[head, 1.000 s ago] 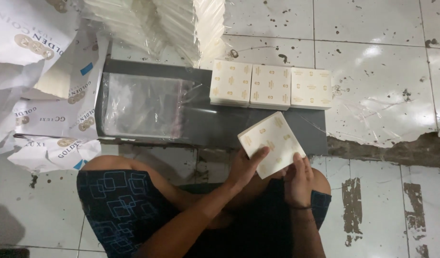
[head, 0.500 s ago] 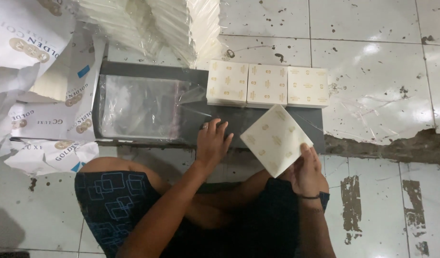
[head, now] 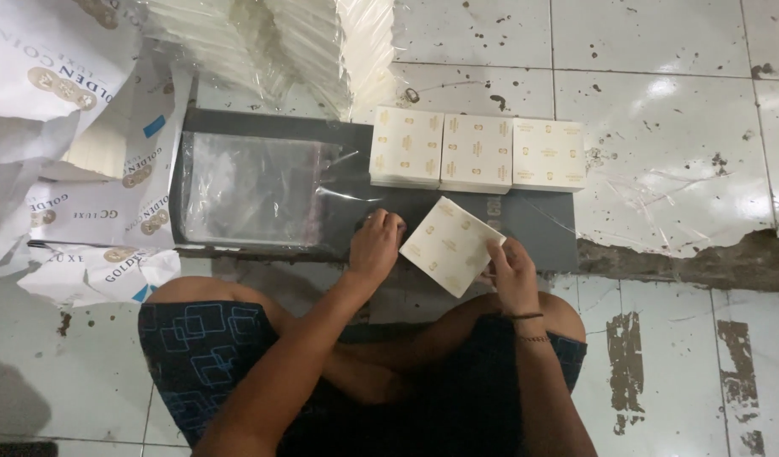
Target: The person sits on the floor and repeatedly picks up stacks of small notepads, places them into clear plastic bags, and seals them. The packaged notepads are then set aside in a pile.
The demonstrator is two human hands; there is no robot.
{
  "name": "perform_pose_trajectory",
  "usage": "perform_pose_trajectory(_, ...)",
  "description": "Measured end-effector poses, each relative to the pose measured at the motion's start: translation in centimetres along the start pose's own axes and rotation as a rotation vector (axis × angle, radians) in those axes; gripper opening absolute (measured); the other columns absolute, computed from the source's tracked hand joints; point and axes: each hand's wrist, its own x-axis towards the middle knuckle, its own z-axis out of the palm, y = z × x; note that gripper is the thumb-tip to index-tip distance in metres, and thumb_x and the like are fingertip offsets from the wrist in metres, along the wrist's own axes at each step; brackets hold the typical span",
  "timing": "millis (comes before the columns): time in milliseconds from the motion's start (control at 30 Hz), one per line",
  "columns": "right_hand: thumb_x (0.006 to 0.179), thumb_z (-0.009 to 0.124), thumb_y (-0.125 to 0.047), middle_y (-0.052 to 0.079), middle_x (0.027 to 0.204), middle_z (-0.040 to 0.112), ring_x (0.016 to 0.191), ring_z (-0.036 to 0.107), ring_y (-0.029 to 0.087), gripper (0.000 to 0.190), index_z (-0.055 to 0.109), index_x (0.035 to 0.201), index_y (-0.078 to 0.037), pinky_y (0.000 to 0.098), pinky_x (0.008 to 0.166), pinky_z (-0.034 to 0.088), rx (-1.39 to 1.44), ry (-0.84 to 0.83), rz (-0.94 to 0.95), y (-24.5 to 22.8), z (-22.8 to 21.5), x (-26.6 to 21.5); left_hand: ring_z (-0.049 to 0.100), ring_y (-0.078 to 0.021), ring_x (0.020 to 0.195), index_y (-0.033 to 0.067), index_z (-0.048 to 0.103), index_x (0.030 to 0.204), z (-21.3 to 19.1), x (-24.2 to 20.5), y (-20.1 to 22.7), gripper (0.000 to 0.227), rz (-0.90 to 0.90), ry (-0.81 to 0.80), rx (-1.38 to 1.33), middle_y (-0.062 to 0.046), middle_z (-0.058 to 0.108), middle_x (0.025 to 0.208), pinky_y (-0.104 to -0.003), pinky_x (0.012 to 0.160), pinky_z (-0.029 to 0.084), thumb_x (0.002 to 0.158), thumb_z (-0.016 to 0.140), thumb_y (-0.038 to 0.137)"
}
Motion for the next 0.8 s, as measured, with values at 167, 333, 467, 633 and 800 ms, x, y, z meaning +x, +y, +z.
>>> perform_pose_trajectory(167,0.101,0.068,-0.041,0.023,0.1,0.072,0.097,0.07,0.041,0.034,0.072,0.119,-0.012,0.054,0.078,0.057,-0.418,0.089,-0.161,0.4,-1.9,0.1,0.063,-0.0356,0.104,0.0139,0.054,0.127,-2.6,-1.6,1.3,0.043,0.155,0.156,0.035,-0.01,0.051,0.118,-0.049,0.074,0.055,0.097,0.068,0.04)
perform_pose_trajectory(333,0.104,0.06,-0.038,0.019,0.086,0.069,0.075,0.066,0.028,0.039,0.065,0.126,-0.007,0.0365,0.059,0.048,-0.107,0.017,-0.025,-0.8,-4.0,-1.4,0.059,-0.0355,0.116,0.0172,0.055,0.135,-1.9,-2.3,0.8,0.05,0.128,0.101,0.056,-0.012,0.05,0.131,-0.048,0.085,0.051,0.098,0.061,0.05)
perform_pose_trajectory(467,0.105,0.057,-0.035,0.012,0.069,0.065,0.045,0.062,0.012,0.041,0.059,0.127,0.0,0.0207,0.03,0.042,0.225,0.043,-0.016,1.2,-7.4,-0.8,0.061,-0.0279,0.089,0.0155,0.065,0.109,1.3,-1.7,0.2,0.031,0.174,0.242,-0.156,0.0,0.054,0.099,-0.041,0.073,0.05,0.109,0.046,0.04)
perform_pose_trajectory(633,0.106,0.056,-0.038,0.002,0.057,0.058,0.041,0.059,0.01,0.032,0.063,0.104,-0.007,0.0173,0.029,0.037,0.34,0.015,0.023,0.9,-7.8,-1.8,0.063,-0.029,0.086,0.0181,0.064,0.106,2.2,-1.2,0.0,0.034,0.081,0.204,-0.146,-0.003,0.059,0.091,-0.042,0.072,0.053,0.109,0.043,0.045)
perform_pose_trajectory(800,0.103,0.061,-0.032,0.008,0.064,0.065,0.046,0.066,0.013,0.037,0.062,0.121,0.0,0.0214,0.034,0.05,0.405,-0.007,0.04,-1.2,-5.1,-2.8,0.066,-0.0369,0.095,0.0152,0.066,0.111,-1.5,-2.2,1.7,0.028,0.049,0.162,-0.322,-0.009,0.065,0.099,-0.048,0.076,0.054,0.109,0.049,0.038)
